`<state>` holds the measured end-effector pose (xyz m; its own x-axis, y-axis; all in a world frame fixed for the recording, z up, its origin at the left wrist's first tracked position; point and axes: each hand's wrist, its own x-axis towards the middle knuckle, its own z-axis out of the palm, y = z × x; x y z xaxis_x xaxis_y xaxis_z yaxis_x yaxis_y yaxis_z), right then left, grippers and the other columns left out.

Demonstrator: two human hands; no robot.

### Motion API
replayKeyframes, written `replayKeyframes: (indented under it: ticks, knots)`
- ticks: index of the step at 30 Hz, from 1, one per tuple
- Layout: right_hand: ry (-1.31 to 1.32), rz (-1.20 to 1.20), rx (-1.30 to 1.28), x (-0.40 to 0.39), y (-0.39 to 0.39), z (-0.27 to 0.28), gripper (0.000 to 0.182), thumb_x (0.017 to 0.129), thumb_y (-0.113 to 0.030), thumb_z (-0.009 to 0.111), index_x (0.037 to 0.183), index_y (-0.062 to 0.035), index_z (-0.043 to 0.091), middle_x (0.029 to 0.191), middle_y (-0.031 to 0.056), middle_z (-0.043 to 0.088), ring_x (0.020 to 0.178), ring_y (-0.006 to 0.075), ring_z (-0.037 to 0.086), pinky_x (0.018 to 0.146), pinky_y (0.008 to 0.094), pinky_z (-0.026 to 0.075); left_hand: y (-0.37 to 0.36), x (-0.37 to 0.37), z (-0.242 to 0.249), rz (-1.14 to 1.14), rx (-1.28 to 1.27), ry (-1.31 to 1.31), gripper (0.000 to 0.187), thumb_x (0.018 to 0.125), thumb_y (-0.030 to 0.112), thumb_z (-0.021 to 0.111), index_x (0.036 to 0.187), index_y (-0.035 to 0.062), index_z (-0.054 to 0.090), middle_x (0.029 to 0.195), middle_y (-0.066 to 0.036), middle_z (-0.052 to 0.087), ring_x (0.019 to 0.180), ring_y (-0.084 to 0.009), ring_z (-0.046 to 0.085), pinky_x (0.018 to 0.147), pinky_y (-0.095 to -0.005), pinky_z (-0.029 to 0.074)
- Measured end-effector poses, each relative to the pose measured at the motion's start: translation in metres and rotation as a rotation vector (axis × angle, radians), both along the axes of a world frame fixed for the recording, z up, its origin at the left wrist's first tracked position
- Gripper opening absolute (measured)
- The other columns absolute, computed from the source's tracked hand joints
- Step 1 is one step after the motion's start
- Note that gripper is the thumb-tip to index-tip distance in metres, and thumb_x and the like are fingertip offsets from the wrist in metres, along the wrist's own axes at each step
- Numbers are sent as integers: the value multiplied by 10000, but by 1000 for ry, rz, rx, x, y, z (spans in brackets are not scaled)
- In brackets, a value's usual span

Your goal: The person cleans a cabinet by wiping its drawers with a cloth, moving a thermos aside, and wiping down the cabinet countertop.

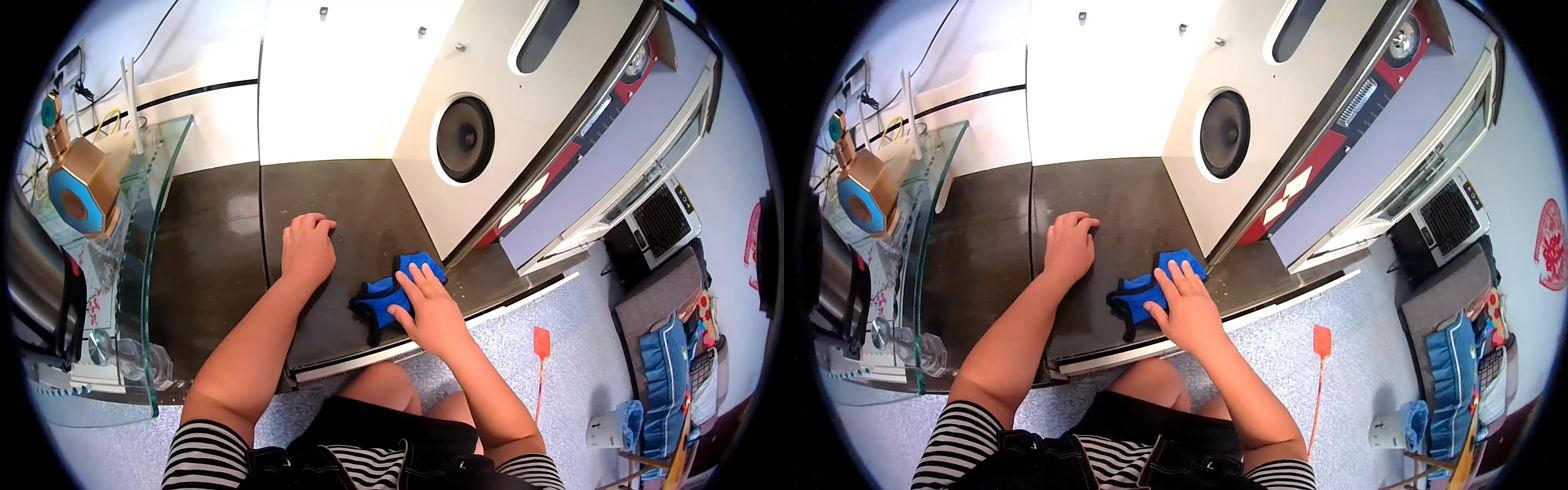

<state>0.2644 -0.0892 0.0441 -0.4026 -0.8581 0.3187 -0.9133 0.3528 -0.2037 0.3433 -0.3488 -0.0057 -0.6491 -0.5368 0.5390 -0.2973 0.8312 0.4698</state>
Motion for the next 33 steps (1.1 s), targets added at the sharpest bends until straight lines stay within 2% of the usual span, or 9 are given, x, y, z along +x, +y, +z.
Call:
replayKeyframes:
  ticks: [6,12,13,17,20,26,28,30,33]
  knots:
    - [20,-52,59,-28,-41,-7,626,978,-434,658,1440,-19,576,1519,276,508,1438,467,438,1192,506,362,1,1,3,-15,21,-32,314,885,21,614,1176,104,700,1290,-72,620,1285,-287,526,1066,-441,407]
    - [136,-134,101,-103,-146,-27,665,1004,-501,582,1469,-26,551,1529,271,499,1443,478,421,1166,529,377,4,-1,4,20,15,-4,411,882,8,603,1291,48,613,1310,-108,610,1296,-309,518,1088,-459,392]
    - [130,-159,119,-114,-165,-27,670,1008,-505,573,1480,-30,538,1537,263,491,1453,474,409,1163,542,377,5,-1,5,38,-21,-3,387,878,22,604,1263,15,647,1298,-115,621,1284,-300,527,1066,-444,406]
    - [97,-318,190,-135,-228,-23,679,1027,-522,530,1519,-55,494,1583,233,446,1485,453,369,1164,573,365,5,-1,5,21,3,-6,406,889,-2,596,1292,48,609,1314,-112,588,1293,-313,509,1094,-463,387]
    - [96,-334,157,-151,-252,-25,670,1038,-530,502,1535,-82,476,1602,217,427,1497,441,355,1173,574,354,6,0,9,24,8,-20,406,893,2,603,1295,50,605,1313,-108,589,1291,-307,511,1094,-457,387]
    - [97,-268,138,-146,-231,-22,639,1021,-531,536,1494,-101,536,1557,192,490,1473,420,403,1172,518,384,2,-2,1,39,-6,-14,392,905,14,590,1291,76,611,1311,-85,600,1294,-297,514,1094,-447,391]
    - [143,-204,79,-130,-204,-23,606,995,-507,592,1433,-88,600,1499,211,548,1427,441,457,1159,480,416,2,-1,6,36,22,-38,391,904,10,583,1288,82,615,1311,-84,605,1298,-297,514,1094,-445,392]
    - [138,-176,107,-108,-170,-18,608,1020,-499,555,1465,-85,563,1509,227,539,1423,434,469,1177,470,399,2,-1,9,32,50,-59,391,904,6,575,1284,89,619,1311,-83,609,1303,-296,514,1093,-444,394]
    - [160,-133,61,-73,-115,-18,580,1002,-460,604,1442,-83,584,1478,232,563,1394,442,497,1161,464,416,1,-1,8,43,29,-40,405,854,0,596,1250,61,661,1289,-83,635,1285,-287,531,1083,-431,398]
